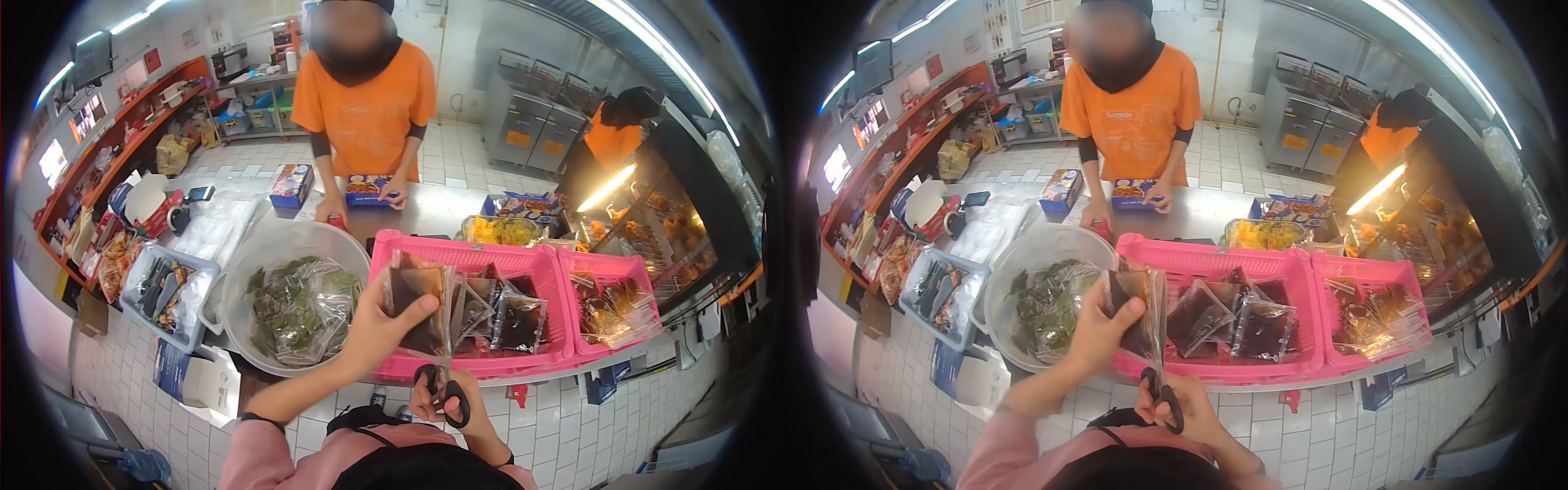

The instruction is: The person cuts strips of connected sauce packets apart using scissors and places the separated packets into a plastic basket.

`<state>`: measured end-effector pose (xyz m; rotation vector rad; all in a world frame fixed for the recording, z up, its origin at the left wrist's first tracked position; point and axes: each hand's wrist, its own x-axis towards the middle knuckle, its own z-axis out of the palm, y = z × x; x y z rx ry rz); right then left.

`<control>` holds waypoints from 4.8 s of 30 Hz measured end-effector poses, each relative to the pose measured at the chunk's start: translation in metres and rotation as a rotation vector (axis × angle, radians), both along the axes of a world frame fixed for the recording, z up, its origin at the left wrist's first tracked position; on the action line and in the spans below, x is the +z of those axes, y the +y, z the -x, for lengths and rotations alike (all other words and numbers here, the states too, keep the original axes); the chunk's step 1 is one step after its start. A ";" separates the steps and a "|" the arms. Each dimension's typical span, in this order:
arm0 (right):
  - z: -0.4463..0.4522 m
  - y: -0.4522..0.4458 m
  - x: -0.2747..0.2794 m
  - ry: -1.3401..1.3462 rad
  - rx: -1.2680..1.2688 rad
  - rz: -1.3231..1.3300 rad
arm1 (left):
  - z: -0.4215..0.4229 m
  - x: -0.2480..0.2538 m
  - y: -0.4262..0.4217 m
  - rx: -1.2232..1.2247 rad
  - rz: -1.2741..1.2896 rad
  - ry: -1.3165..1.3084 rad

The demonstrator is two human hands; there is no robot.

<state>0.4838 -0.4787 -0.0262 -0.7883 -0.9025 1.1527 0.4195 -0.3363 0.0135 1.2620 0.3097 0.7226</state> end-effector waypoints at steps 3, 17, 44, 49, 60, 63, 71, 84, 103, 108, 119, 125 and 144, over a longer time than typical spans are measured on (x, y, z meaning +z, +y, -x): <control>0.002 -0.004 -0.002 0.060 0.015 0.030 | 0.000 -0.010 -0.004 0.022 0.002 -0.009; 0.002 -0.012 0.000 0.106 -0.053 0.061 | -0.004 -0.006 -0.009 -0.098 -0.032 0.083; -0.065 -0.087 -0.031 0.182 -0.501 -0.398 | 0.110 0.045 0.031 0.933 -0.655 -0.157; -0.061 -0.086 -0.035 0.038 -0.926 -0.202 | 0.233 0.000 0.083 1.589 -0.680 -0.052; 0.060 0.004 0.009 -0.119 -0.914 -0.061 | 0.279 -0.234 0.207 0.558 -0.562 1.144; 0.088 0.017 0.012 -0.095 -0.994 0.001 | 0.260 -0.260 0.189 0.452 -0.537 1.179; 0.126 0.008 0.013 -0.240 -0.988 0.083 | 0.211 -0.296 0.201 0.699 -0.722 1.069; 0.152 0.002 0.012 -0.109 -1.016 0.004 | 0.195 -0.277 0.233 0.608 -0.689 0.875; 0.148 0.006 -0.020 -0.199 -0.992 0.125 | 0.214 -0.152 0.333 0.130 0.363 0.046; 0.154 0.010 -0.016 -0.279 -0.682 0.100 | 0.244 -0.053 0.302 0.260 0.157 -0.215; 0.140 0.035 -0.004 -0.258 -0.465 0.121 | 0.297 -0.011 0.200 -0.016 0.407 -0.393; 0.120 0.050 -0.018 -0.171 -0.107 -0.068 | 0.306 -0.054 0.088 0.004 0.172 0.157; 0.009 -0.038 -0.005 -0.063 -0.445 0.017 | 0.136 -0.062 -0.086 -0.460 -0.027 0.339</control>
